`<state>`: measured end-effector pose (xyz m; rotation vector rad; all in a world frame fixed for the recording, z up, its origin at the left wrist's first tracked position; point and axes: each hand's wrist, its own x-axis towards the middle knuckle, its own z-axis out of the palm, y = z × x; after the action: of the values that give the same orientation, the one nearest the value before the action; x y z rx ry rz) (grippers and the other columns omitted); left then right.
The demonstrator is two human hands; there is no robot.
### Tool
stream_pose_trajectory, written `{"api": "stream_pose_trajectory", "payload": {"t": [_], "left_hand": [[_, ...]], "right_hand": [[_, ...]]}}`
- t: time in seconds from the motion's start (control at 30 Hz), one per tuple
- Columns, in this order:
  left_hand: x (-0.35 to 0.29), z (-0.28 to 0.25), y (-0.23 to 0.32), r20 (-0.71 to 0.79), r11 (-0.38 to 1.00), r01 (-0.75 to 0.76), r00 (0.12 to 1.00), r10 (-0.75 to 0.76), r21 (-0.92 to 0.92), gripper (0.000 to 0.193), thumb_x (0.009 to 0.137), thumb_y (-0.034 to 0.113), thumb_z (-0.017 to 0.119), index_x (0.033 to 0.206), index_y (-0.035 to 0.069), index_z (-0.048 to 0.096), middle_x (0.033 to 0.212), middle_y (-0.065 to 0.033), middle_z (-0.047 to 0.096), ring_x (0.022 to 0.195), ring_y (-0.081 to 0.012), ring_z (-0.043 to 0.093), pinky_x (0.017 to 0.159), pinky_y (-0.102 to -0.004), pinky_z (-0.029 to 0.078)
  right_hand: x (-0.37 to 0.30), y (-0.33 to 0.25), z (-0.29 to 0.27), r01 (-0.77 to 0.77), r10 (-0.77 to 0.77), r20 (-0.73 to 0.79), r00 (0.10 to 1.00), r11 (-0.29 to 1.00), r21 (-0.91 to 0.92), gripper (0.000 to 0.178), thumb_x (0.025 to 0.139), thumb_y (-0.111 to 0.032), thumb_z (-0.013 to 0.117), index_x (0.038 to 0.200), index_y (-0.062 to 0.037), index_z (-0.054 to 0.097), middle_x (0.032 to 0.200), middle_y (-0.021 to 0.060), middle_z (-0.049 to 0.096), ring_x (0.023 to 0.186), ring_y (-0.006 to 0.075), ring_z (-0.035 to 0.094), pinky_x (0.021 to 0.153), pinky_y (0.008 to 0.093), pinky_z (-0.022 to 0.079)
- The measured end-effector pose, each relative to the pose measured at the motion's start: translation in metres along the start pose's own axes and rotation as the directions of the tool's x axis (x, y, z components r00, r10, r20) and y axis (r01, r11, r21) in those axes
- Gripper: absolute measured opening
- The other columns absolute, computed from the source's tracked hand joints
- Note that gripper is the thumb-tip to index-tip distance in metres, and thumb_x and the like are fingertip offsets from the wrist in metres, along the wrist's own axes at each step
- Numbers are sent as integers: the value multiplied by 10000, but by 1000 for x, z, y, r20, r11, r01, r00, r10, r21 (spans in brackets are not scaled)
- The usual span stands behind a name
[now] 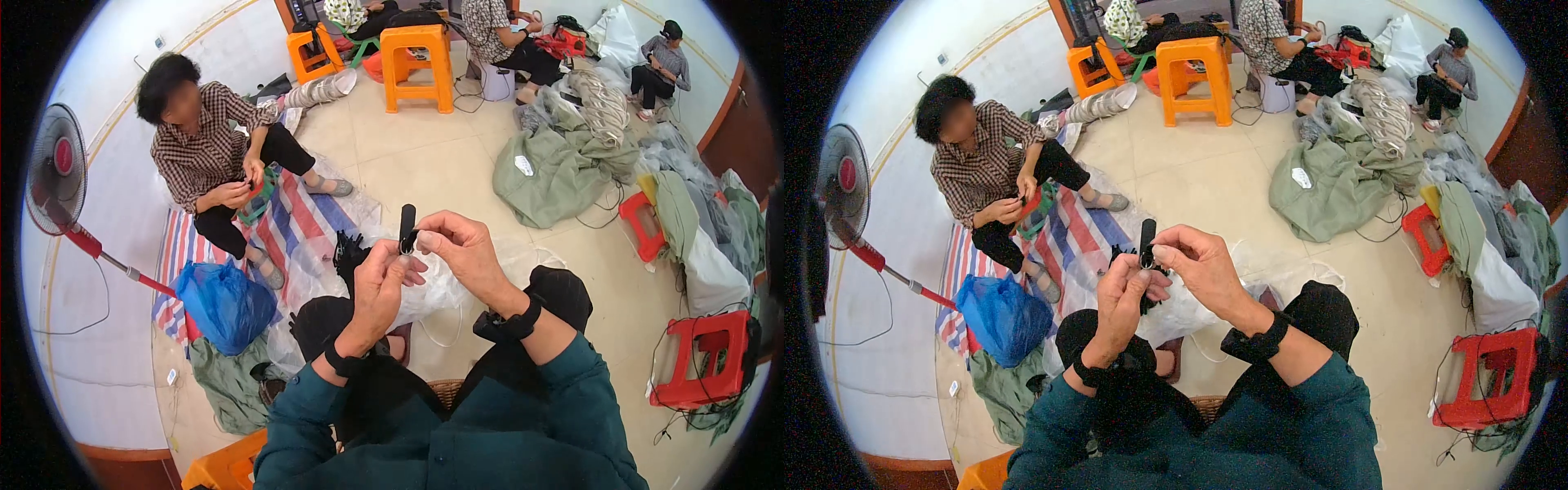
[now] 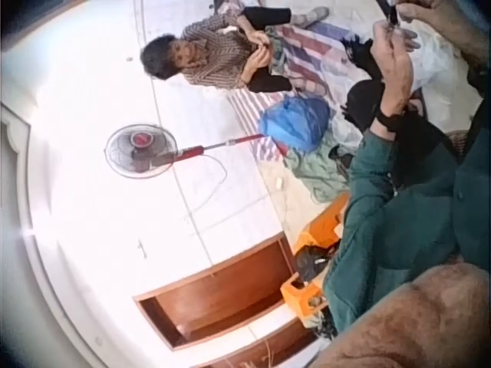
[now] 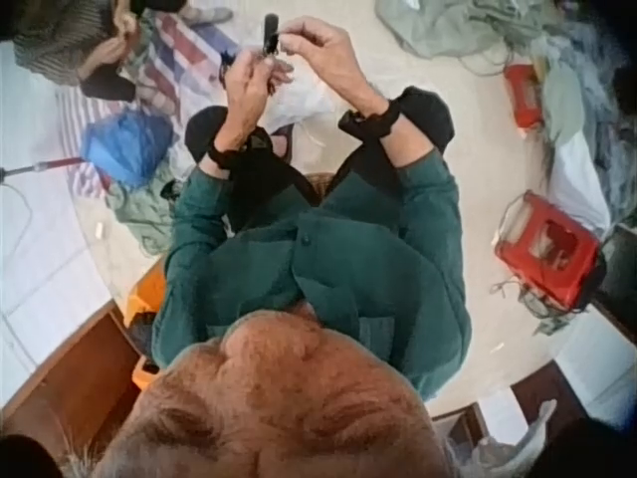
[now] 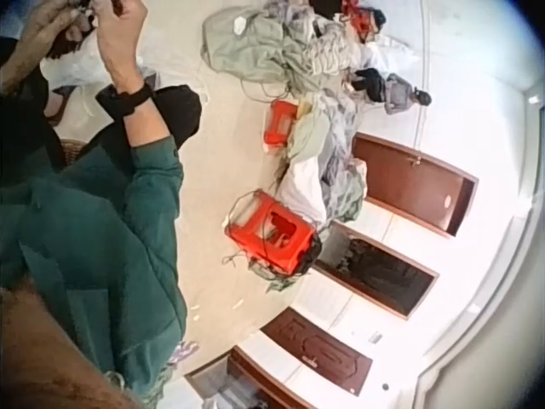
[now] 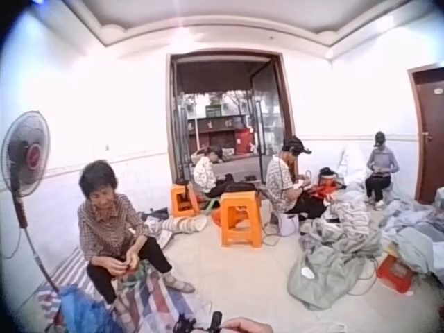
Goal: Assembling small black plastic buckle and strap components by hand.
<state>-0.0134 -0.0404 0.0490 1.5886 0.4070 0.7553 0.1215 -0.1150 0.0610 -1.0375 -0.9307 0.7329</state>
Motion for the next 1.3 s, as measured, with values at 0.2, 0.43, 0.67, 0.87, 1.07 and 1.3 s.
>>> {"api": "stream_pose_trajectory", "payload": {"t": [0.2, 0.43, 0.67, 0.87, 1.07, 1.3], "left_hand": [[26, 1, -18, 52, 999, -23, 998, 21, 44, 94, 882, 21, 462, 917, -43, 522, 791, -107, 636, 692, -131, 619, 648, -255, 504], [44, 16, -17, 45, 995, 86, 995, -88, 55, 98, 865, -8, 440, 904, -35, 526, 700, -73, 615, 598, -95, 583, 504, -224, 476], [42, 14, -19, -7, 992, 112, 994, -112, -57, 87, 871, -4, 440, 889, -24, 522, 665, -48, 600, 544, -54, 537, 442, -194, 425], [32, 5, -22, -52, 995, 93, 994, -94, -17, 74, 870, -7, 448, 885, -9, 520, 648, -33, 589, 531, -48, 529, 419, -186, 405], [26, 3, -22, -64, 995, 96, 993, -96, -2, 69, 868, -14, 445, 872, -10, 514, 635, -40, 585, 518, -48, 524, 410, -183, 392], [27, 3, -20, -20, 987, 156, 987, -157, -32, 55, 892, 34, 462, 897, 8, 510, 684, -31, 571, 554, -60, 518, 425, -180, 390]], "right_hand": [[13, 8, -14, -81, 79, 33, 996, 994, 73, 112, 873, -90, 547, 910, 15, 563, 707, 11, 572, 664, 60, 520, 601, 204, 439], [13, 16, -24, -173, 186, -40, 982, 961, 214, 123, 892, -116, 519, 886, 3, 548, 687, 10, 549, 638, 76, 512, 608, 218, 441], [9, 13, -12, -261, 288, -79, 954, 931, 254, 126, 879, -136, 549, 869, -11, 548, 702, 28, 560, 654, 100, 519, 639, 242, 438], [6, 19, -2, -375, 430, -50, 902, 834, 404, 124, 872, -146, 559, 860, -23, 561, 695, 33, 564, 631, 106, 520, 619, 243, 437], [6, 22, -1, -431, 509, -35, 860, 762, 483, 131, 842, -147, 603, 832, -20, 573, 677, 30, 569, 592, 102, 514, 573, 239, 442], [7, 23, -3, -443, 514, -19, 857, 756, 482, 122, 839, -145, 606, 825, -29, 569, 682, 29, 574, 587, 98, 518, 567, 244, 448]]}}
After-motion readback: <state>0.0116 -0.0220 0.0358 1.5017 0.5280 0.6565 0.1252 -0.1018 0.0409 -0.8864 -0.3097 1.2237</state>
